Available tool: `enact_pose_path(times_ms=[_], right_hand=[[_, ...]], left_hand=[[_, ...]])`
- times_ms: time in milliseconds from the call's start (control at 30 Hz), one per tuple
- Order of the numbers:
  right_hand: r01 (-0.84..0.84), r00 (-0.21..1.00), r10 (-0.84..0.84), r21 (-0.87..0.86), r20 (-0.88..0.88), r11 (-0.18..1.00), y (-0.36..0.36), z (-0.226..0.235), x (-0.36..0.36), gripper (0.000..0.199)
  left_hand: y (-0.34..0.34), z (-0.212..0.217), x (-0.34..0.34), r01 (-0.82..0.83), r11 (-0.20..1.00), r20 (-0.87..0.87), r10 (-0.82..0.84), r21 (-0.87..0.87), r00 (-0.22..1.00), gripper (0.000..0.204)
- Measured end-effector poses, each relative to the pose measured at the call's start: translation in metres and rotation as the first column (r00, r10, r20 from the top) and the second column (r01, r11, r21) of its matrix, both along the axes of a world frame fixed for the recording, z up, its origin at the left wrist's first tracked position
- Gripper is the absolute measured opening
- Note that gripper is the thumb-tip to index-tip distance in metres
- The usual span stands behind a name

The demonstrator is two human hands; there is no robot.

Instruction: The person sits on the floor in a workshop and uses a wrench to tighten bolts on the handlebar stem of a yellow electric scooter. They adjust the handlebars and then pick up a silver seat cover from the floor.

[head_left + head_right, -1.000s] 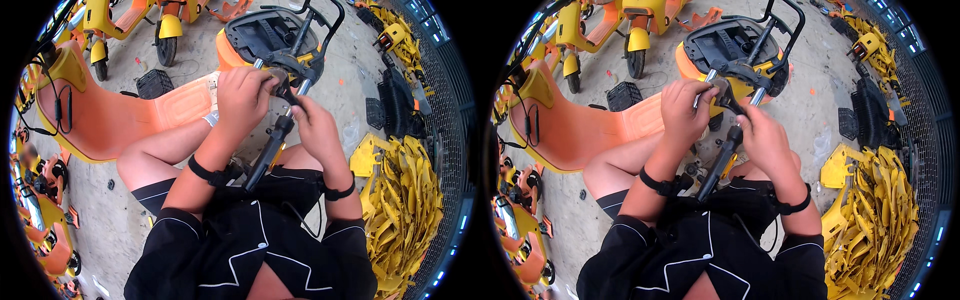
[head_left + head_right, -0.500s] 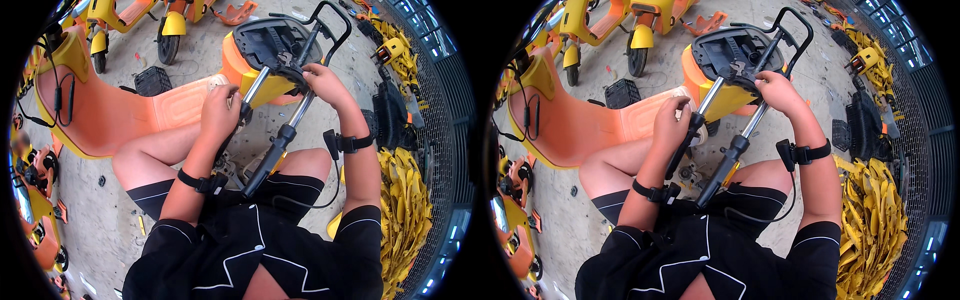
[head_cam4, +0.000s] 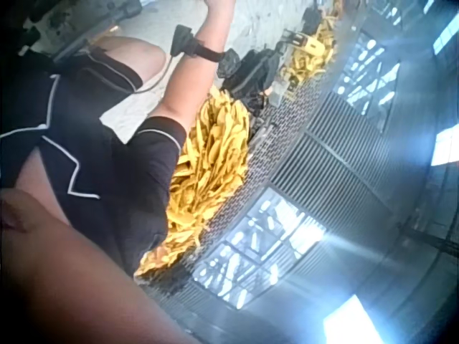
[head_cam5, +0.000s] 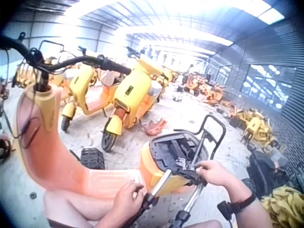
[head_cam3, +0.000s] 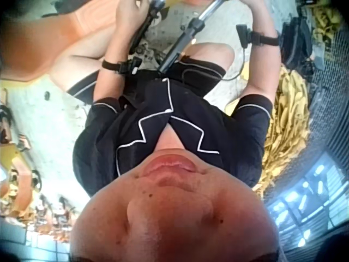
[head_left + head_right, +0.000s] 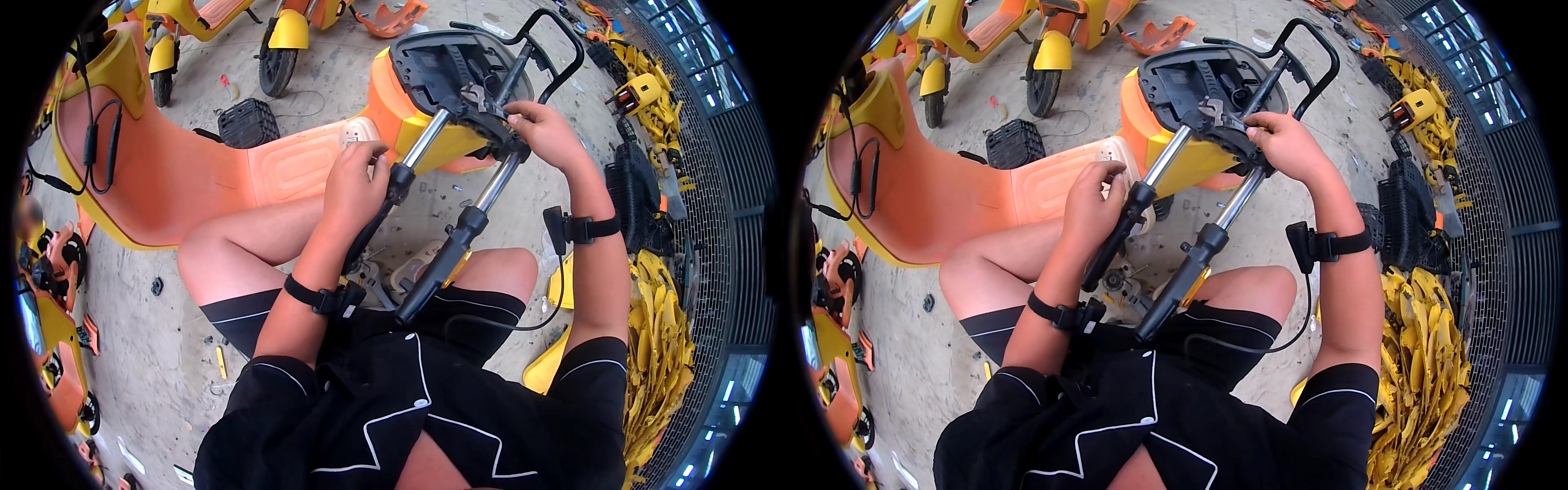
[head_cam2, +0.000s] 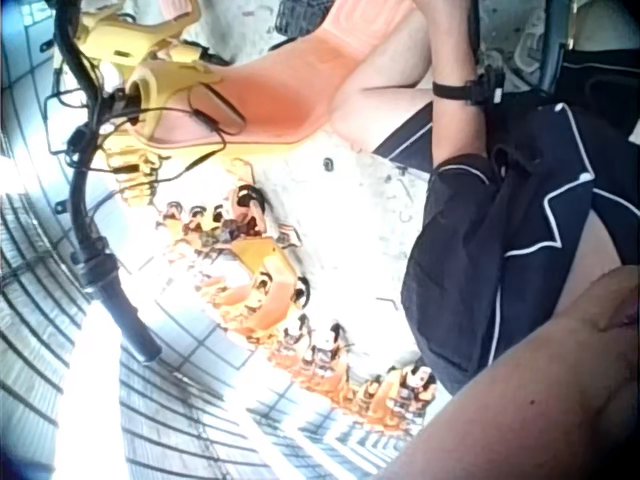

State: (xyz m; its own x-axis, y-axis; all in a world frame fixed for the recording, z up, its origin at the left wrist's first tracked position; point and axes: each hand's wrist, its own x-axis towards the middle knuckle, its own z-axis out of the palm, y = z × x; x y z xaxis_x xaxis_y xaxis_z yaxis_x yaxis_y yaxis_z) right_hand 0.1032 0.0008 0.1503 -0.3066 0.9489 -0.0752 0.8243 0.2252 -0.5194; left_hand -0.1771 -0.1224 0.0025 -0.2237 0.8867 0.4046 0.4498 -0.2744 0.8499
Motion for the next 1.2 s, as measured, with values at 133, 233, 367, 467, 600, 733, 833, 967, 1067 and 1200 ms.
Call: enact_pose_path(times_ms=[133,233,367,467,600,733,833,967,1067,1200], right_hand=[[-0.041,0.998,0.042,-0.007,0.043,0.999,0.008,0.0,0.002,0.033],[-0.02,0.999,0.021,-0.04,0.026,0.999,0.015,-0.001,0.005,0.033],[-0.069,0.997,0.067,-0.075,-0.027,0.995,0.022,0.001,0.012,0.032],[-0.099,0.994,0.103,-0.083,0.034,0.992,0.028,0.003,0.016,0.031],[-0.154,0.984,0.162,-0.109,0.068,0.982,0.04,0.008,0.017,0.03],[-0.191,0.969,0.211,-0.153,0.129,0.97,0.058,0.02,0.009,0.03],[-0.2,0.928,0.249,-0.192,0.278,0.961,0.072,0.033,-0.001,0.03],[-0.18,0.879,0.278,-0.269,0.387,0.946,0.09,0.045,-0.016,0.033],[-0.24,0.834,0.314,-0.215,0.453,0.947,0.097,0.046,-0.022,0.033],[-0.221,0.859,0.303,-0.233,0.412,0.947,0.088,0.041,-0.014,0.032]], left_hand=[[-0.002,-0.001,-0.008,-0.007,1.0,-0.027,0.007,-0.01,1.0,0.019],[-0.003,-0.002,-0.012,-0.016,1.0,-0.037,0.015,-0.02,0.999,0.02],[-0.004,-0.002,-0.012,-0.004,0.999,-0.007,0.004,-0.052,1.0,0.02],[-0.003,-0.002,-0.012,0.002,0.999,0.012,-0.002,-0.043,1.0,0.02],[-0.003,0.0,-0.015,-0.022,0.998,0.012,0.023,-0.051,1.0,0.019],[-0.004,-0.001,-0.017,-0.003,0.997,0.041,0.006,-0.078,0.999,0.019],[-0.006,-0.003,-0.019,-0.003,0.997,0.043,0.006,-0.076,0.999,0.019],[-0.01,-0.005,-0.024,-0.028,0.997,0.033,0.031,-0.071,0.999,0.018],[-0.012,-0.004,-0.026,-0.037,0.994,0.047,0.042,-0.099,0.998,0.018],[-0.015,0.0,-0.028,-0.005,0.997,0.052,0.01,-0.08,0.999,0.02]])
